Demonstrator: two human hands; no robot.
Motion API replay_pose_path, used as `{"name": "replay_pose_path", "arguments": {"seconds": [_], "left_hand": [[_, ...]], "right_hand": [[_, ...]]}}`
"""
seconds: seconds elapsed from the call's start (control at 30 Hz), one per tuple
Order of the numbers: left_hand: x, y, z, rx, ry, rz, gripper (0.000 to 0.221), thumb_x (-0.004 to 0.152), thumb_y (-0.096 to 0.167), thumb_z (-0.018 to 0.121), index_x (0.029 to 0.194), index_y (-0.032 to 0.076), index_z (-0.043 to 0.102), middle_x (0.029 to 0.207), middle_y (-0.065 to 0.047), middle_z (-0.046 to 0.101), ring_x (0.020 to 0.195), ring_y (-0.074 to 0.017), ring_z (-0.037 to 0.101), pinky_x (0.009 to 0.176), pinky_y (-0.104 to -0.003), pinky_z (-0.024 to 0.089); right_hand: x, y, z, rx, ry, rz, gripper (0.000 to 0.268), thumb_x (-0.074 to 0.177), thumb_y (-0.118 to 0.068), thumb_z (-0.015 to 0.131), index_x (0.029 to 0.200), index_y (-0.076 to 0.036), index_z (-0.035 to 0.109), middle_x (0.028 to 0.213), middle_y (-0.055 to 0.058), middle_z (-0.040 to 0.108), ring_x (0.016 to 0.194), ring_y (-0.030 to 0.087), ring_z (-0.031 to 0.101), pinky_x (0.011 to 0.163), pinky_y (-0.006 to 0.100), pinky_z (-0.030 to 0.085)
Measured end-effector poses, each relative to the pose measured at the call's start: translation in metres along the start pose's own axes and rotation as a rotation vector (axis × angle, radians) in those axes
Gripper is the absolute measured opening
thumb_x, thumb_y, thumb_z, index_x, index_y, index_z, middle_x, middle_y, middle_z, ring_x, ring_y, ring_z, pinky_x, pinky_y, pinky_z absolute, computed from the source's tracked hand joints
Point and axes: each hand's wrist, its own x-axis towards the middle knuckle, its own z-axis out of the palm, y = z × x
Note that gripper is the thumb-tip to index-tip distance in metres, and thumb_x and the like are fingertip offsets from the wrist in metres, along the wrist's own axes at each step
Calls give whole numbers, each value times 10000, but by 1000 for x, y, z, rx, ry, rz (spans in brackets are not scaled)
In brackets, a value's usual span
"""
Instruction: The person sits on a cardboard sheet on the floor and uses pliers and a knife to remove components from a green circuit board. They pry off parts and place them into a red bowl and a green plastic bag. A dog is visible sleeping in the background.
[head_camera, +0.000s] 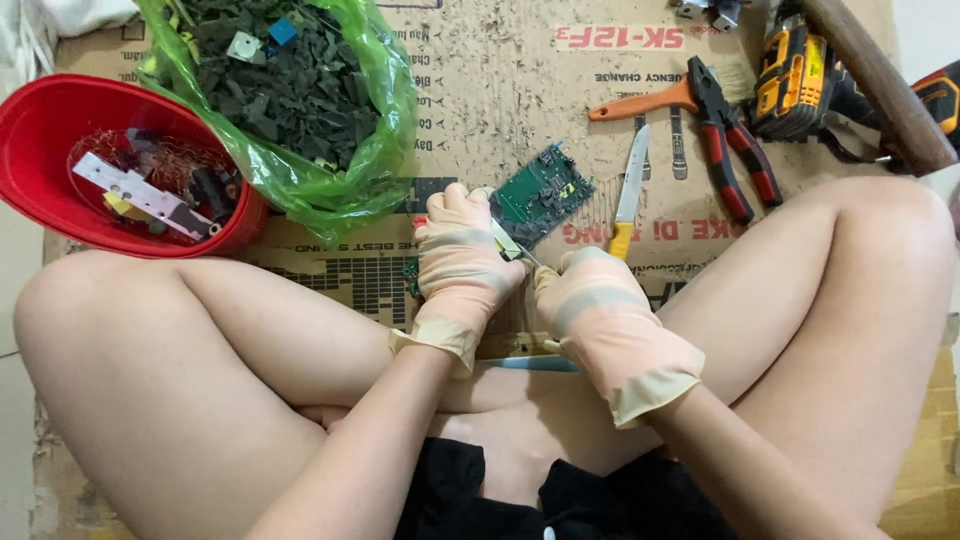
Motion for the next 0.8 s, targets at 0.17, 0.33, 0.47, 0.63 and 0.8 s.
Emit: {"name": "replay_pose_path", "arguments": {"seconds": [0.17,0.33,0.47,0.63,0.8], "left_hand": [[-2,-1,2,-5,22,-22,788,660,587,766,1291,223,466,1193,29,387,1265,-200,390,935,-470,491],[-4,0,1,1,27,-25,791,653,592,777,1286,225,474,1179,24,389,1253,-207,395,947,-465,484],[0,-1,6,3,36,-41,803,651,597,782,1304,245,473,1165,35,375,1241,-204,392,934,-470,480],[2,-2,10,-6,53,-34,811,640,596,801,1299,248,483,1157,34,387,1228,-204,406,944,-462,480],[12,-14,26,-30,171,23,650,705,407,772,1276,234,515,1138,-8,440,1179,-232,452,942,-426,487]], "right_hand": [[-2,-3,4,-90,-3,-6,471,967,-462,476,1233,-159,718,1176,197,737,1200,366,660,1030,474,530],[3,2,14,-52,21,1,466,983,-453,484,1274,-158,699,1176,192,734,1208,374,654,1042,479,518],[13,9,30,-55,54,-3,472,993,-488,426,1245,-169,666,1163,168,738,1169,363,678,980,528,548],[-21,5,34,-51,22,-17,412,1009,-388,441,1243,-104,625,1174,210,722,1173,401,668,980,560,543],[-5,-4,44,-35,49,-67,390,1011,-365,443,1218,-77,607,1173,228,715,1174,413,663,980,571,536]]}}
